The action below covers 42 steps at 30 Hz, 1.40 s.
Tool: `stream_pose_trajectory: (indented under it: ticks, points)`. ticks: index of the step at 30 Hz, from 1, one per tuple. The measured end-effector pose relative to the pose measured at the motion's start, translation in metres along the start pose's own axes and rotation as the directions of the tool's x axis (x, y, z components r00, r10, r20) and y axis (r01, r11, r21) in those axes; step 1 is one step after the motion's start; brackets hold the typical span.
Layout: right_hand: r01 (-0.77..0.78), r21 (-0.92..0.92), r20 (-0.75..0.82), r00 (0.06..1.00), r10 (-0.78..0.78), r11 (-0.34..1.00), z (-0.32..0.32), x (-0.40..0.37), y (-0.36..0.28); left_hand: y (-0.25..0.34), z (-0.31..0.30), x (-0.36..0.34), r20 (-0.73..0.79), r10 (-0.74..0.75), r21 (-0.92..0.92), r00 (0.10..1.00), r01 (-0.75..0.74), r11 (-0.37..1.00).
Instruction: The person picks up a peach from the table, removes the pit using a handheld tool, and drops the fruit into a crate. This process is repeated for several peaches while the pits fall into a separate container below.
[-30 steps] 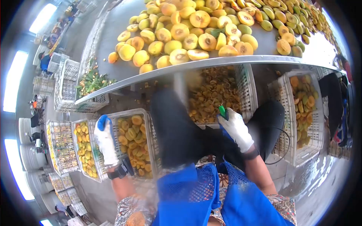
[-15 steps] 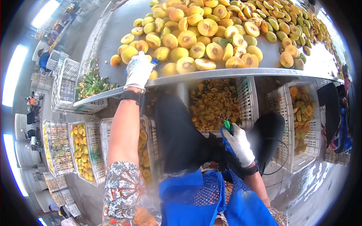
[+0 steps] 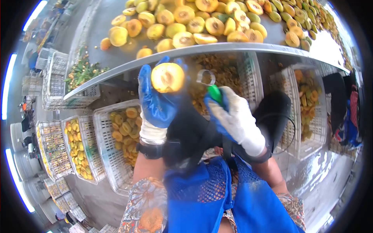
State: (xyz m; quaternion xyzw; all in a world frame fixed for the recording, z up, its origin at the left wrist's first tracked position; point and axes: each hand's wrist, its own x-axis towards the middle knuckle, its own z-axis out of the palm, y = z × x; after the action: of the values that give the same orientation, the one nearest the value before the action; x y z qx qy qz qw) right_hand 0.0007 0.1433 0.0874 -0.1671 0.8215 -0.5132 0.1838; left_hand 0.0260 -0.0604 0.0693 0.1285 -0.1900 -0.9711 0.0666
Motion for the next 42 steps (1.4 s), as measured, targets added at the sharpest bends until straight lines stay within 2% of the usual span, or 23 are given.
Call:
stream_pose_trajectory:
  ticks: [1, 4, 5, 6, 11, 13, 15, 17, 21, 23, 26, 27, 31, 34, 36, 39, 40, 42]
  points:
    - [0.037, -0.013, 0.022, 0.999, -0.037, 0.999, 0.003, -0.003, -0.007, -0.011, 0.003, -0.001, -0.106, -0.016, 0.001, 0.994, 0.016, 1.000]
    - [0.214, -0.095, -0.023, 0.976, -0.217, 0.972, 0.019, -0.005, -0.001, -0.032, 0.002, -0.008, -0.021, -0.052, 0.025, 0.998, 0.053, 0.998]
    - [0.241, -0.107, -0.032, 0.969, -0.246, 0.965, 0.023, -0.006, 0.005, -0.037, 0.006, -0.009, -0.071, -0.012, 0.115, 0.997, 0.020, 0.993]
    - [0.271, -0.118, -0.039, 0.960, -0.277, 0.955, 0.025, -0.008, 0.008, -0.040, 0.008, -0.010, -0.074, -0.019, 0.116, 0.997, 0.028, 0.993]
    - [0.247, -0.151, -0.007, 0.968, -0.251, 0.957, 0.025, -0.015, 0.009, -0.047, 0.009, -0.014, -0.080, -0.002, 0.181, 0.997, 0.016, 0.983]
    - [0.243, -0.135, -0.018, 0.969, -0.247, 0.961, 0.028, -0.016, 0.011, -0.056, 0.003, -0.015, -0.044, 0.127, 0.386, 0.991, -0.101, 0.917]
    - [0.245, -0.119, -0.034, 0.967, -0.251, 0.962, 0.030, -0.017, 0.015, -0.059, 0.002, -0.016, -0.032, 0.138, 0.370, 0.990, -0.116, 0.922]
    - [0.241, -0.123, -0.018, 0.969, -0.245, 0.963, 0.033, -0.017, 0.019, -0.056, 0.004, -0.017, -0.046, 0.041, 0.132, 0.998, -0.034, 0.991]
    - [0.245, -0.134, 0.009, 0.969, -0.246, 0.960, 0.040, -0.019, 0.020, -0.060, -0.004, -0.014, 0.016, 0.161, 0.417, 0.987, -0.153, 0.896]
    - [0.194, -0.112, 0.036, 0.981, -0.191, 0.975, 0.045, -0.017, 0.026, -0.060, -0.007, -0.012, 0.056, 0.182, 0.481, 0.982, -0.186, 0.857]
    - [0.133, -0.105, 0.099, 0.988, -0.122, 0.986, 0.048, -0.016, 0.031, -0.063, -0.017, -0.012, -0.012, 0.196, 0.542, 0.981, -0.158, 0.826]
    - [0.112, -0.108, 0.125, 0.987, -0.098, 0.988, 0.048, -0.017, 0.033, -0.068, -0.013, -0.015, -0.047, 0.243, 0.565, 0.969, -0.175, 0.806]
    - [0.111, -0.066, 0.199, 0.975, -0.096, 0.992, 0.050, -0.017, 0.045, -0.065, -0.029, -0.010, -0.184, 0.168, 0.613, 0.969, -0.021, 0.790]
    - [-0.008, -0.024, 0.264, 0.964, 0.014, 1.000, 0.046, -0.016, 0.040, -0.066, -0.047, -0.008, -0.134, 0.182, 0.736, 0.974, -0.025, 0.677]
    - [-0.139, -0.005, 0.293, 0.947, 0.135, 0.990, 0.055, -0.010, 0.042, -0.069, -0.048, -0.008, -0.151, 0.176, 0.689, 0.973, -0.024, 0.725]
    - [-0.080, 0.030, 0.230, 0.971, 0.071, 0.996, 0.064, -0.006, 0.052, -0.072, -0.048, -0.006, -0.153, 0.197, 0.624, 0.968, -0.060, 0.779]
    - [-0.113, 0.038, 0.271, 0.958, 0.098, 0.993, 0.063, -0.004, 0.050, -0.072, -0.049, -0.005, -0.153, 0.208, 0.603, 0.966, -0.076, 0.794]
    - [-0.196, 0.053, 0.348, 0.923, 0.166, 0.979, 0.058, -0.004, 0.046, -0.070, -0.052, -0.007, -0.122, 0.215, 0.691, 0.969, -0.072, 0.719]
